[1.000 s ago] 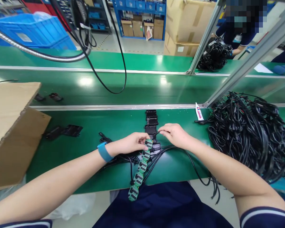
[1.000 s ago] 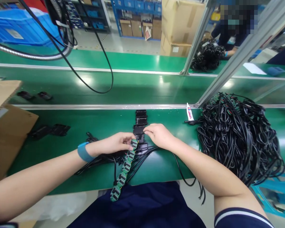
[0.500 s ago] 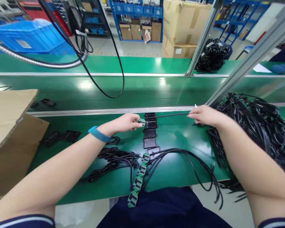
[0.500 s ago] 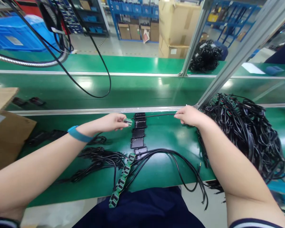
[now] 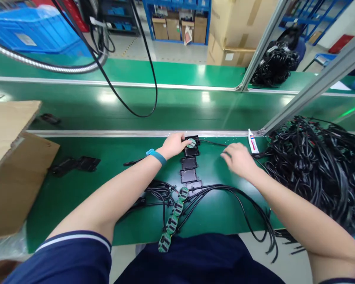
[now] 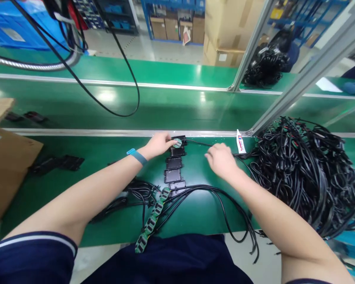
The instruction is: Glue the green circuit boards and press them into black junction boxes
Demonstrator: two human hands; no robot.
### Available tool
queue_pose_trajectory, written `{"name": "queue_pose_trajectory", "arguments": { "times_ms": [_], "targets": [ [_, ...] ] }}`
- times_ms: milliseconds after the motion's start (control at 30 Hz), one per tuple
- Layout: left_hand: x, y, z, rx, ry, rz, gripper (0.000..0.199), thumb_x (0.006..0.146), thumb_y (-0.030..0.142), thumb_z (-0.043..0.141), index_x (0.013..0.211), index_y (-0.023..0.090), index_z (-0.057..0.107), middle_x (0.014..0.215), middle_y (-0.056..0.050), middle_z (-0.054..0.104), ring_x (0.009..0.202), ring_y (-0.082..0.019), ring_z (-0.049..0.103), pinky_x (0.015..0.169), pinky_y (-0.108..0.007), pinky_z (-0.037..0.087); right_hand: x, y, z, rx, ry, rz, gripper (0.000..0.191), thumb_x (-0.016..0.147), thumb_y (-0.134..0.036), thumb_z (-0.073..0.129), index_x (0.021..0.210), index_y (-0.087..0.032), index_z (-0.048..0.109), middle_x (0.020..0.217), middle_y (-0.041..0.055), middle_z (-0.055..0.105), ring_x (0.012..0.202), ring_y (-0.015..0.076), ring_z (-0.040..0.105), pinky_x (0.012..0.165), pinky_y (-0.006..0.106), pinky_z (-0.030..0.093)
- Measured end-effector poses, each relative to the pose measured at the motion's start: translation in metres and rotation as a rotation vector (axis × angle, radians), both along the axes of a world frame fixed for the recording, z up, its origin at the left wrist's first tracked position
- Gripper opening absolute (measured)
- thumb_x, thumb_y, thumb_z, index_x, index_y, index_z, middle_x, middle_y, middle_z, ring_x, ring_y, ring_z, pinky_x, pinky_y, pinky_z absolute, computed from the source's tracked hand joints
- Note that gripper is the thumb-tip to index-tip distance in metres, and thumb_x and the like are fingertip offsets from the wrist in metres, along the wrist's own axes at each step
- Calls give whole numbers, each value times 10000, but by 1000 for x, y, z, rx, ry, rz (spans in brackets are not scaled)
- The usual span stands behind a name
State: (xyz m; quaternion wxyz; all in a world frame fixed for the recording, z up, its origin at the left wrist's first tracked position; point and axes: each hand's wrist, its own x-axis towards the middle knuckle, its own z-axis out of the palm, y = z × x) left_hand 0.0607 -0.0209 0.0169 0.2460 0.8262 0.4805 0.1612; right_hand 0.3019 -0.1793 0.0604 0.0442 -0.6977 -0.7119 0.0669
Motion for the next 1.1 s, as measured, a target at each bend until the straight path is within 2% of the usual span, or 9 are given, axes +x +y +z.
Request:
{"name": "queue_pose_trajectory", "arguments": {
  "times_ms": [100, 167, 233, 333, 600, 700, 800, 933, 1100],
  "targets": [
    [-26, -30, 15, 199, -20, -39, 216, 916, 365, 617, 851, 160, 596, 890, -88, 631, 884, -235, 568, 820, -342, 404, -37, -19, -4, -155, 329, 208, 317, 1002, -385, 520, 889, -167, 721, 867, 75, 706, 826, 194, 619, 791, 311, 452],
    [-47, -57, 26, 36, 19, -202, 298, 949, 418, 561, 790, 171, 611, 775, -46, 623, 754, -197, 564, 732, -310, 402, -60, -28, -7, -214, 369, 258, 348, 998, -415, 538, 826, -166, 710, 795, 61, 681, 769, 181, 592, 750, 302, 427],
    [-66, -83, 33, -235, 132, -426, 271, 868, 447, 673, 808, 185, 644, 737, -18, 627, 694, -182, 565, 662, -285, 391, -80, -32, -9, -179, 333, 302, 358, 988, -433, 558, 822, -157, 713, 818, 76, 671, 816, 194, 577, 793, 321, 414],
    [-83, -111, 35, -321, 256, -573, 196, 757, 316, 788, 838, 200, 653, 809, -25, 648, 802, -214, 594, 703, -288, 406, -106, -32, -9, -158, 294, 391, 379, 950, -498, 603, 904, -147, 741, 937, 115, 668, 931, 230, 558, 869, 361, 403],
    [-92, -136, 38, -173, -34, -390, 163, 893, 288, 637, 1009, 212, 551, 951, -24, 622, 803, -174, 578, 724, -291, 454, -133, -26, -8, -337, 372, 416, 215, 953, -354, 642, 969, -141, 669, 949, 97, 718, 884, 208, 642, 728, 287, 399],
    [-100, -146, 32, 98, -45, -273, 226, 912, 304, 626, 1101, 201, 557, 1047, -79, 643, 907, -219, 596, 811, -360, 467, -133, -24, -9, -312, 307, 428, 228, 937, -372, 665, 931, -144, 650, 944, 112, 725, 876, 225, 674, 683, 280, 392],
    [-109, -165, 19, 313, -23, -293, 124, 967, 299, 552, 965, 186, 605, 929, -88, 657, 877, -229, 586, 813, -390, 446, -135, -22, -7, -305, 204, 443, 244, 935, -400, 660, 941, -157, 650, 927, 121, 732, 875, 251, 696, 663, 285, 401],
    [-112, -185, 7, 226, 90, -448, 220, 946, 390, 604, 987, 178, 647, 937, -104, 666, 918, -254, 572, 822, -408, 447, -138, -22, -6, -334, 125, 451, 262, 954, -413, 620, 1001, -158, 652, 930, 138, 742, 874, 272, 711, 670, 298, 434],
    [-106, -187, 15, -5, 168, -468, 232, 911, 397, 660, 997, 183, 639, 920, -86, 653, 931, -266, 546, 828, -409, 422, -144, -32, -6, -296, 110, 491, 217, 973, -348, 588, 1039, -145, 626, 940, 132, 736, 838, 266, 710, 668, 307, 443]
  ]
}}
